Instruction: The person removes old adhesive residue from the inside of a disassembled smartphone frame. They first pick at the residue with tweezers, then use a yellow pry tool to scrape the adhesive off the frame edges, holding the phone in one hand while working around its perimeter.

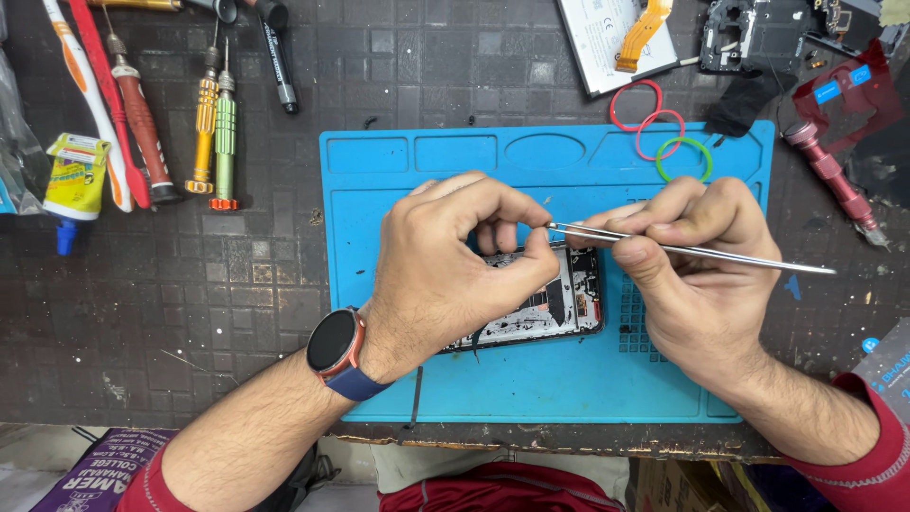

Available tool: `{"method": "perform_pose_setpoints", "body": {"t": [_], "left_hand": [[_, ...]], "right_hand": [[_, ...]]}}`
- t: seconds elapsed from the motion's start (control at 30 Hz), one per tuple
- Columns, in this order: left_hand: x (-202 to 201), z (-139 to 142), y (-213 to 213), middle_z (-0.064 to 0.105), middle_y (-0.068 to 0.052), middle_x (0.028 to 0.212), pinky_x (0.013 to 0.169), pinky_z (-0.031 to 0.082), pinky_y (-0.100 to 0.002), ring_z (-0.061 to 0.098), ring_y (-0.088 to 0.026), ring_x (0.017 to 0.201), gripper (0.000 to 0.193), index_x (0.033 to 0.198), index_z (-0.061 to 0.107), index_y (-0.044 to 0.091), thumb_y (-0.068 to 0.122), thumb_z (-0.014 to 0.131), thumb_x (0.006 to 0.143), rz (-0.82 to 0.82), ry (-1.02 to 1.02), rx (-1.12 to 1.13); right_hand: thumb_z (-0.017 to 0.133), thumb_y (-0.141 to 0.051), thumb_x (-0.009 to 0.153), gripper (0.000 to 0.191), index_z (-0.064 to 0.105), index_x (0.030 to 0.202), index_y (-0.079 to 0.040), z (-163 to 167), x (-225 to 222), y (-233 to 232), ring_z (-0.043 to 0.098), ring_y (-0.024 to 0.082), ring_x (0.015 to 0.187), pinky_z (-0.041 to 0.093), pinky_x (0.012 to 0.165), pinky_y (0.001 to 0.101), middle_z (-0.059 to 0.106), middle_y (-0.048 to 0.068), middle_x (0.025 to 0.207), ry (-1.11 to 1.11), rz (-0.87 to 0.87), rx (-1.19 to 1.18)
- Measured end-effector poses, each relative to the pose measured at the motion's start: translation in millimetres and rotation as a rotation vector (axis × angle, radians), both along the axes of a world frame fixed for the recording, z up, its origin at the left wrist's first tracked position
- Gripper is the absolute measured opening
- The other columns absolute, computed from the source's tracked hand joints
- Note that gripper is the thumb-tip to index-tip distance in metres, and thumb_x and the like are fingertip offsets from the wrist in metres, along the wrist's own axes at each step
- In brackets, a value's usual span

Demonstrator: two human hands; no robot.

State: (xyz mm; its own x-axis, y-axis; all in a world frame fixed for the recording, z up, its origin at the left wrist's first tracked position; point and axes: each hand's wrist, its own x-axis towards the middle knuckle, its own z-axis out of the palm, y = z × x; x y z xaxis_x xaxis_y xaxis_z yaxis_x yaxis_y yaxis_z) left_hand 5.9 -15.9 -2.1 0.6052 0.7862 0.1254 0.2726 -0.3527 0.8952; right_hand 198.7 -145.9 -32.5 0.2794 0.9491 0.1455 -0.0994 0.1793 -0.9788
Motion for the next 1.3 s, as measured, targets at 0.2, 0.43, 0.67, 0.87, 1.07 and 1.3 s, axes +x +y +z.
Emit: {"method": "perform_pose_setpoints", "body": {"t": [0.2, 0.43, 0.67, 0.87, 1.07, 1.3], "left_hand": [[-1.2, -1.9, 1.4, 0.054, 0.004, 0.061, 0.064, 0.046, -0.032, 0.054, -0.012, 0.057, 0.017, 0.076, 0.066, 0.010, 0.016, 0.081, 0.077, -0.011, -0.003, 0.059], [-0.8, -2.7, 1.5, 0.051, 0.003, 0.063, 0.064, 0.044, -0.033, 0.052, -0.013, 0.057, 0.018, 0.080, 0.063, 0.010, 0.016, 0.081, 0.079, -0.043, 0.038, 0.074], [-0.6, -0.8, 1.6, 0.054, 0.001, 0.069, 0.057, 0.045, -0.030, 0.053, -0.012, 0.060, 0.016, 0.085, 0.064, 0.008, 0.015, 0.079, 0.083, -0.012, 0.014, 0.005], [-0.4, 3.3, 2.2, 0.059, 0.003, 0.074, 0.060, 0.047, -0.028, 0.056, -0.009, 0.062, 0.012, 0.092, 0.070, 0.011, 0.016, 0.079, 0.086, -0.035, 0.015, 0.019], [0.3, 3.8, 2.4, 0.060, 0.006, 0.073, 0.064, 0.044, -0.029, 0.056, -0.008, 0.061, 0.013, 0.098, 0.075, 0.015, 0.020, 0.079, 0.087, -0.085, 0.049, 0.086], [-0.6, 1.7, 3.3, 0.062, 0.007, 0.074, 0.067, 0.042, -0.030, 0.056, -0.008, 0.061, 0.007, 0.095, 0.075, 0.015, 0.019, 0.077, 0.090, -0.113, 0.061, 0.088]], "right_hand": [[0.069, 0.002, 0.108, 0.023, 0.047, 0.105, -0.005, -2.3, -3.7, -0.2, 0.072, 0.020, 0.104, 0.065, 0.103, 0.0499, 0.061, 0.008, 0.101, -0.036, 0.000, -0.013], [0.068, 0.000, 0.107, 0.022, 0.047, 0.105, -0.004, -0.7, -3.5, 0.7, 0.072, 0.019, 0.104, 0.064, 0.102, 0.0504, 0.061, 0.009, 0.101, -0.022, -0.002, -0.025], [0.066, -0.004, 0.112, 0.022, 0.045, 0.105, -0.005, -0.4, 2.2, 2.7, 0.072, 0.019, 0.106, 0.062, 0.099, 0.0480, 0.062, 0.008, 0.102, 0.003, -0.025, -0.035], [0.064, -0.003, 0.112, 0.021, 0.045, 0.105, -0.005, -0.8, 3.6, 4.6, 0.072, 0.021, 0.106, 0.062, 0.097, 0.0477, 0.062, 0.010, 0.103, 0.040, -0.027, -0.048], [0.064, -0.002, 0.112, 0.020, 0.044, 0.106, -0.004, 0.1, 4.2, 5.2, 0.073, 0.022, 0.107, 0.062, 0.097, 0.0488, 0.062, 0.010, 0.104, 0.113, -0.037, -0.065], [0.064, -0.003, 0.112, 0.022, 0.043, 0.107, -0.003, 4.1, 1.4, 8.7, 0.072, 0.023, 0.104, 0.063, 0.096, 0.0485, 0.062, 0.011, 0.104, 0.099, -0.047, -0.069]]}}
